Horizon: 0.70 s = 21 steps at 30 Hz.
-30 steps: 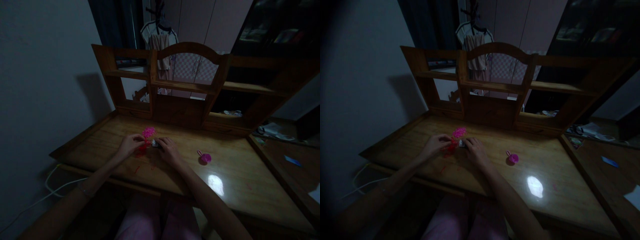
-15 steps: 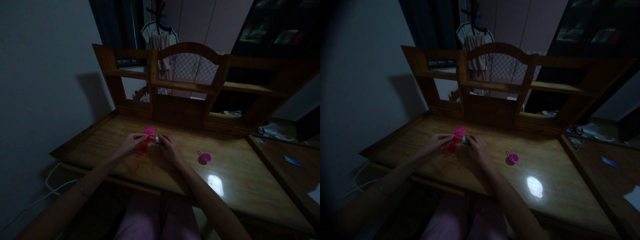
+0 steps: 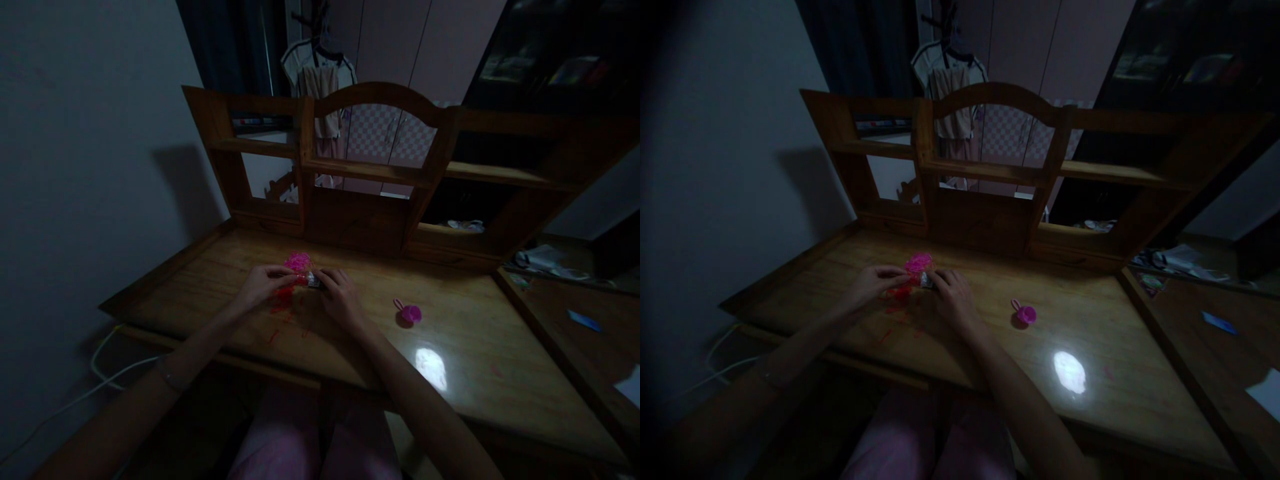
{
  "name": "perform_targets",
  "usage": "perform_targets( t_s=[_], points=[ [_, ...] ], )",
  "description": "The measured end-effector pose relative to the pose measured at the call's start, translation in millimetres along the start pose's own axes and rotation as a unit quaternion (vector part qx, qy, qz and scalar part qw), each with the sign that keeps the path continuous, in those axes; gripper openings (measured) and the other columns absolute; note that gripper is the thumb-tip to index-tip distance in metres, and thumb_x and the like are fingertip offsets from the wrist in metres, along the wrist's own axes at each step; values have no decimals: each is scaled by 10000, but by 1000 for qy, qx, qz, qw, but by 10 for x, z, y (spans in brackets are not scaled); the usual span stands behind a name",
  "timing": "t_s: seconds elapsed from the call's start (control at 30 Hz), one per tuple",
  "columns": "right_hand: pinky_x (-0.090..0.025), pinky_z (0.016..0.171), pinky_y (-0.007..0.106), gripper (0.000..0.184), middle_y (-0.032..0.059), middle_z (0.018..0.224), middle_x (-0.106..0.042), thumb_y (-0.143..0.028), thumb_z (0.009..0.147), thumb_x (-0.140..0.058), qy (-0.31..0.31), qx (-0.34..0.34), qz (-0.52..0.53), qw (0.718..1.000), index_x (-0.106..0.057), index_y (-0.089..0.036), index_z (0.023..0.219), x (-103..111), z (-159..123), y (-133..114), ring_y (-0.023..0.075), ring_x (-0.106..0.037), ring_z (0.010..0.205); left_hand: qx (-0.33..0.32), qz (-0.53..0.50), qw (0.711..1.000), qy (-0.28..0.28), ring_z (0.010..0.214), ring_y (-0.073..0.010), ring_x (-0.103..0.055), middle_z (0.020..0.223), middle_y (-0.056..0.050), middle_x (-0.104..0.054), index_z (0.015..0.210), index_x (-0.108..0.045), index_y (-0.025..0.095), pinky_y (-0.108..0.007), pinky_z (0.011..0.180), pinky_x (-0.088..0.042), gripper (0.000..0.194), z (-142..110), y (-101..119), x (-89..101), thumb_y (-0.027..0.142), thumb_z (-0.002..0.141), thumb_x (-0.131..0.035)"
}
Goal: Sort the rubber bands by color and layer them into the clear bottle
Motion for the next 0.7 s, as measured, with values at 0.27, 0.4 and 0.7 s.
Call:
perform_targets(
  t_s=[0.27,0.4,0.7],
  points=[
    [-465,969,418,558,95,1226,-599,-78,836,-560,-14,-5,1,1000,-515,-242,1367,32,-3,-25,246,-518,1126,-3,-4,1000,20,681,-175,-643,729,-63,-713,722,-697,143,-274,655,-491,358,7,31,-39,454,602,-828],
    [-460,977,424,558,90,1232,-596,-80,838,-560,-11,-11,4,1000,-513,-249,1368,33,1,-24,247,-517,1130,-6,-3,1000,0,780,-207,-667,820,-79,-739,807,-737,148,-300,734,-511,352,-31,117,-33,460,653,-791],
    [-466,973,438,578,92,1235,-591,-74,821,-560,-2,-19,-5,1000,-514,-254,1369,49,5,36,255,-515,1132,45,-132,990,-36,973,-248,-686,1006,-124,-748,882,-766,140,-337,857,-535,439,-51,110,-103,552,763,-674]
  ],
)
Point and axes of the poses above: each hand's wrist, its own z-axis towards the middle knuckle, its own x-axis out of the back of the hand, y = z × x, the point moved 1 cm from there along z, towards the middle knuckle
